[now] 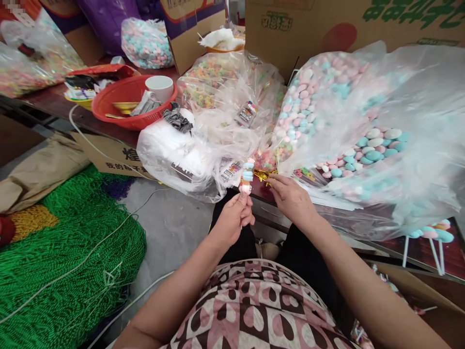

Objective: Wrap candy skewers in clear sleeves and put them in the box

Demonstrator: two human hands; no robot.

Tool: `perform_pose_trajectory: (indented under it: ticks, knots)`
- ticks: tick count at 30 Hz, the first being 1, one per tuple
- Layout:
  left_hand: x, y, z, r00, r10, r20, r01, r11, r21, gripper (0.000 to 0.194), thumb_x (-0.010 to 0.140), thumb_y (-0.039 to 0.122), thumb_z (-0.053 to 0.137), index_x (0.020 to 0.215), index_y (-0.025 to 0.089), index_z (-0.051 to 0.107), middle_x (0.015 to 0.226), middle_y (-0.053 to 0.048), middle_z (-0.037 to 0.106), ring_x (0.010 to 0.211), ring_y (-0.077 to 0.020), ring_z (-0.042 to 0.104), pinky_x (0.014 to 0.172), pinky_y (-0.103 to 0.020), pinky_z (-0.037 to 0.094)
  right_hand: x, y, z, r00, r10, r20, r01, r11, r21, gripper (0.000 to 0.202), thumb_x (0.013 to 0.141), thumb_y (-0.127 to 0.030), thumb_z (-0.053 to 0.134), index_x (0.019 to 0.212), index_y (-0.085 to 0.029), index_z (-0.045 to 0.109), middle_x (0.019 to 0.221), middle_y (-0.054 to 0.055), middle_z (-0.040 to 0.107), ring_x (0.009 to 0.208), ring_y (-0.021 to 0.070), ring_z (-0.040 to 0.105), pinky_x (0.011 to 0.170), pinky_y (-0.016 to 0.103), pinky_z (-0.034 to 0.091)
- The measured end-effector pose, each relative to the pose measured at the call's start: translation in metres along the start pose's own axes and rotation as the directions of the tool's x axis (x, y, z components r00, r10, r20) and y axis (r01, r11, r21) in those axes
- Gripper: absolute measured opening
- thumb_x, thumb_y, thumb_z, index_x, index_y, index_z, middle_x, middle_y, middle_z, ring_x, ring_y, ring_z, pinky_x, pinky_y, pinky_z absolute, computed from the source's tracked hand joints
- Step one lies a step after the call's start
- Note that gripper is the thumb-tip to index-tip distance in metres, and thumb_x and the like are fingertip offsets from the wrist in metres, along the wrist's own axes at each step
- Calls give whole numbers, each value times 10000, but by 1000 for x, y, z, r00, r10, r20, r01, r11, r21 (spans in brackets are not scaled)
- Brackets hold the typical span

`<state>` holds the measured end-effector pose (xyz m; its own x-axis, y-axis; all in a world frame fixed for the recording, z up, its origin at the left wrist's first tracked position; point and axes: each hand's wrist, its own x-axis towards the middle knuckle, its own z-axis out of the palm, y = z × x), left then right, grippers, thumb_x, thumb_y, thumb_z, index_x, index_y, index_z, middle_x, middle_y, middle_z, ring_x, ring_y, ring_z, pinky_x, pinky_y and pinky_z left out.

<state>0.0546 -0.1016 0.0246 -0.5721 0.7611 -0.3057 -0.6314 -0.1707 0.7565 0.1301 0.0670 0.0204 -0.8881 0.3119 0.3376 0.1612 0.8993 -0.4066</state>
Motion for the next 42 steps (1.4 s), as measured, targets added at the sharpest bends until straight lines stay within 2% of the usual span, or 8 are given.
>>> perform_pose_trajectory:
  ticks: [6,11,13,16,21,23,29,42]
  knots:
    - [1,-1,-1,998,-57,16,58,993,-104,382,806,510,659,757,166,500,465,120,300,362,-31,296,491,-206,397,13,15,10,992,-73,100,93,974,-208,260,929,-225,496,997,-242,746,1105,82,715,910,232,622,797,357,489]
    - [1,1,-3,998,-64,15,65,994,-93,402,792,531,664,766,164,503,474,122,293,371,-29,293,501,-211,407,12,22,13,975,136,-176,-85,959,270,181,896,-297,563,889,-237,734,923,53,729,875,210,656,839,372,516]
    - [2,1,-2,998,-57,14,58,996,-73,404,789,534,665,770,163,507,478,121,295,375,-28,290,498,-209,405,10,19,9,891,377,-254,-182,808,560,147,857,-329,621,900,-225,715,821,27,713,762,187,665,783,376,545]
    - [3,-2,3,999,-47,18,47,999,-23,394,803,533,645,782,163,512,487,117,311,377,-26,286,482,-202,395,8,7,-4,747,641,-177,-169,441,882,171,783,-334,710,887,-201,685,743,-5,691,645,148,665,668,328,575]
    - [7,-3,20,995,-83,50,79,995,67,391,814,550,607,806,171,511,521,111,307,379,-26,250,407,-178,316,-3,-29,-27,777,628,32,-136,119,984,179,726,-322,771,828,-221,664,833,3,722,717,150,707,614,269,584]
    - [7,-2,28,993,-94,76,88,992,89,371,816,534,601,793,181,490,535,108,307,384,-27,238,395,-172,288,-11,-42,-27,799,599,52,-155,122,980,160,736,-318,764,825,-228,667,826,8,732,690,159,703,611,295,583]
    - [3,0,43,990,-111,89,100,988,120,229,819,403,566,801,188,488,550,103,306,388,-29,240,401,-174,275,-32,-49,-7,762,642,-87,-225,388,894,128,753,-302,738,827,-205,701,766,14,729,665,148,653,615,296,540]
    - [3,-5,35,981,-118,157,112,993,48,380,810,531,620,780,162,536,520,101,297,378,-25,236,388,-170,271,-46,-40,-11,797,603,22,-394,492,777,185,763,-381,723,779,-198,702,668,-19,646,573,116,534,591,266,457]
